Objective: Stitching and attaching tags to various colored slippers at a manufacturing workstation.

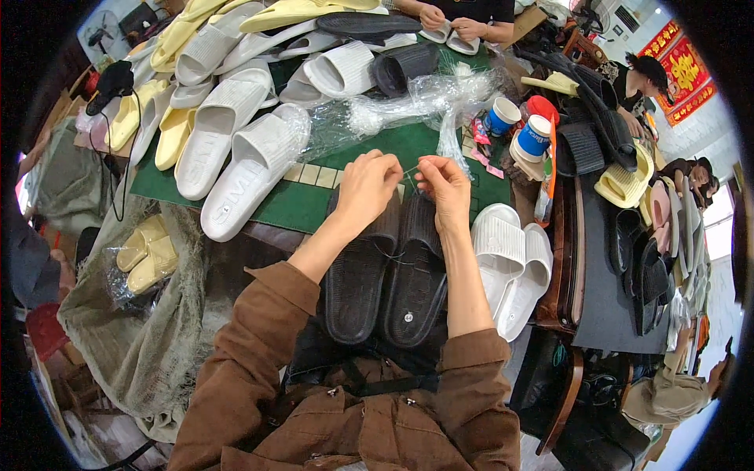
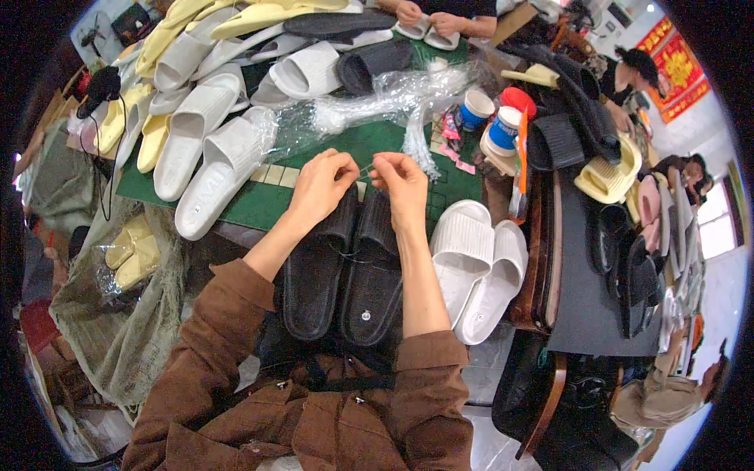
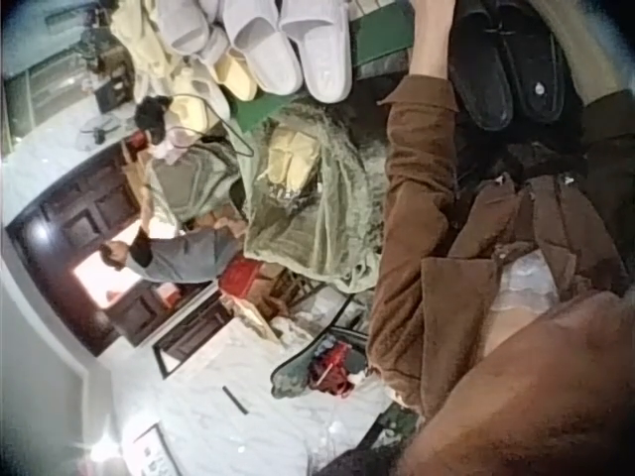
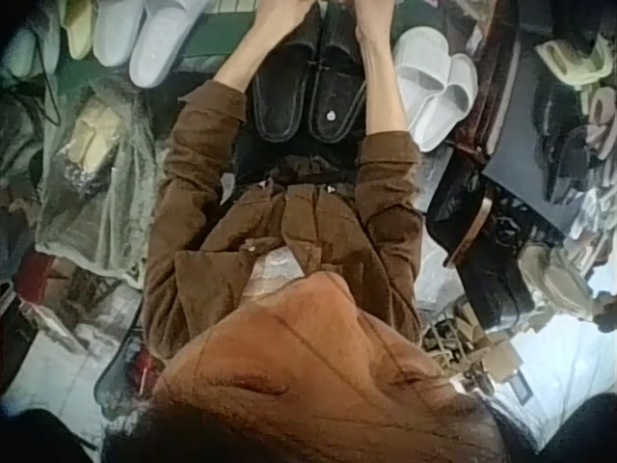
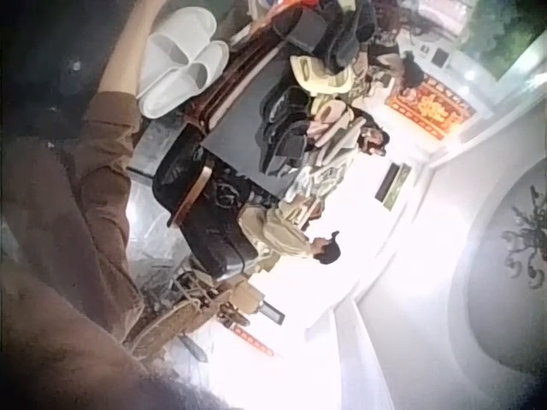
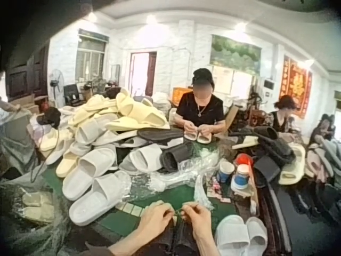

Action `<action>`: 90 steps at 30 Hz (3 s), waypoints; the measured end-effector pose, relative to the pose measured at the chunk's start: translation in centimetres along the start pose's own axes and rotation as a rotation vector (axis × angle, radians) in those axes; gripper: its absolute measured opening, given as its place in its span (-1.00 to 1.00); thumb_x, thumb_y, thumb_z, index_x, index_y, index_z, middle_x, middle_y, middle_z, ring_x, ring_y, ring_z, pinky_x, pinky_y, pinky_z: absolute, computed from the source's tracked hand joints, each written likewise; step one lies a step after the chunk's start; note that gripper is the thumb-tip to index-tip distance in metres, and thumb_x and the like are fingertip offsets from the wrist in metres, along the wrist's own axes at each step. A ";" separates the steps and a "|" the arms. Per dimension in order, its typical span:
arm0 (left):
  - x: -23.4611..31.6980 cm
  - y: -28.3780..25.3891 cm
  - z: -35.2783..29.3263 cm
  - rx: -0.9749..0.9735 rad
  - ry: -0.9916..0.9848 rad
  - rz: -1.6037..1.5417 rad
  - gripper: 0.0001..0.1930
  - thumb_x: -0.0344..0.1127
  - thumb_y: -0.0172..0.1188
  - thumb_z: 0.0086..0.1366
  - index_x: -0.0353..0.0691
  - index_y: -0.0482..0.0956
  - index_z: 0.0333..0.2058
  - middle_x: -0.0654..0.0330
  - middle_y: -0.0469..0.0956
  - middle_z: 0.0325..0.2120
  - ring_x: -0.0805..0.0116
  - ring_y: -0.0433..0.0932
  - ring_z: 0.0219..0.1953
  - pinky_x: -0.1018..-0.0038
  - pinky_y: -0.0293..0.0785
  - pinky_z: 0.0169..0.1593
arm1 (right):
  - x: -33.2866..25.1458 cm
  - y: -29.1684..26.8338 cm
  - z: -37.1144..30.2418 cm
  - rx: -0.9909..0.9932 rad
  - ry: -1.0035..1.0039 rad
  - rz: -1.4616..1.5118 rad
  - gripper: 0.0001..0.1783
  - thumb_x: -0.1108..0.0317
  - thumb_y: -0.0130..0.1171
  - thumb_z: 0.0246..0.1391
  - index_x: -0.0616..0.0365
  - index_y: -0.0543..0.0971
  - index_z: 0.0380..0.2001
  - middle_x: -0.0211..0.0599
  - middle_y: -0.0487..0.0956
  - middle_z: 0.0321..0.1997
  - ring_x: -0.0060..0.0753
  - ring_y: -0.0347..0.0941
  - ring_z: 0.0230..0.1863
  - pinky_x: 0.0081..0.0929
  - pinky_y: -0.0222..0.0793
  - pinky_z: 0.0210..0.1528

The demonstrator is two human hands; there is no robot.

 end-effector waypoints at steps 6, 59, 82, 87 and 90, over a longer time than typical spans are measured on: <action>0.6 0.3 0.4 -0.112 -0.096 0.026 -0.94 -0.40 0.08 0.15 -0.22 0.50 -0.43 0.04 0.54 -0.48 -0.03 0.53 -0.37 0.17 0.41 -0.34 | 0.3 1.5 -0.2 -0.136 -0.017 -0.161 -0.88 0.43 0.17 0.07 0.23 0.58 -0.32 -0.42 0.58 -0.38 -0.63 0.47 -0.40 -0.70 0.37 -0.38; 0.8 0.5 1.3 0.068 -0.008 -0.187 -0.94 -0.41 0.11 0.13 -0.26 0.50 -0.44 0.06 0.49 -0.47 0.01 0.49 -0.34 0.19 0.40 -0.29 | -1.0 0.9 0.5 -0.070 0.046 0.031 -0.79 0.42 0.16 0.10 0.30 0.58 -0.21 -0.30 0.61 -0.31 -0.61 0.52 -0.35 -0.69 0.45 -0.26; 2.1 -1.0 1.1 0.223 0.035 -0.296 -0.92 -0.44 0.16 0.10 -0.27 0.52 -0.39 0.11 0.48 -0.42 0.10 0.50 -0.32 0.25 0.39 -0.26 | -0.8 0.9 0.0 -0.041 -0.081 -0.089 -0.87 0.45 0.16 0.10 0.26 0.57 -0.28 -0.38 0.58 -0.38 -0.61 0.51 -0.38 -0.68 0.46 -0.31; 2.4 -1.1 1.3 0.191 0.096 -0.266 -0.94 -0.45 0.17 0.09 -0.28 0.51 -0.43 0.12 0.47 -0.41 0.11 0.48 -0.30 0.27 0.36 -0.24 | -1.0 1.1 -0.3 -0.045 -0.187 -0.249 -0.88 0.45 0.14 0.11 0.25 0.57 -0.29 -0.41 0.57 -0.36 -0.66 0.49 -0.36 -0.67 0.45 -0.35; 2.0 -1.2 1.3 0.198 0.090 -0.264 -0.94 -0.45 0.18 0.08 -0.28 0.50 -0.44 0.12 0.47 -0.42 0.10 0.47 -0.30 0.27 0.34 -0.23 | -1.5 1.6 -0.7 -0.043 -0.237 -0.253 -0.89 0.48 0.13 0.09 0.28 0.57 -0.33 -0.40 0.55 -0.34 -0.65 0.48 -0.37 -0.68 0.42 -0.38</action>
Point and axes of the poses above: each hand's wrist, its own z-axis towards the middle knuckle, its own y-axis out of the palm, x = y × z, the point moved 8 cm from there along z, towards the middle knuckle
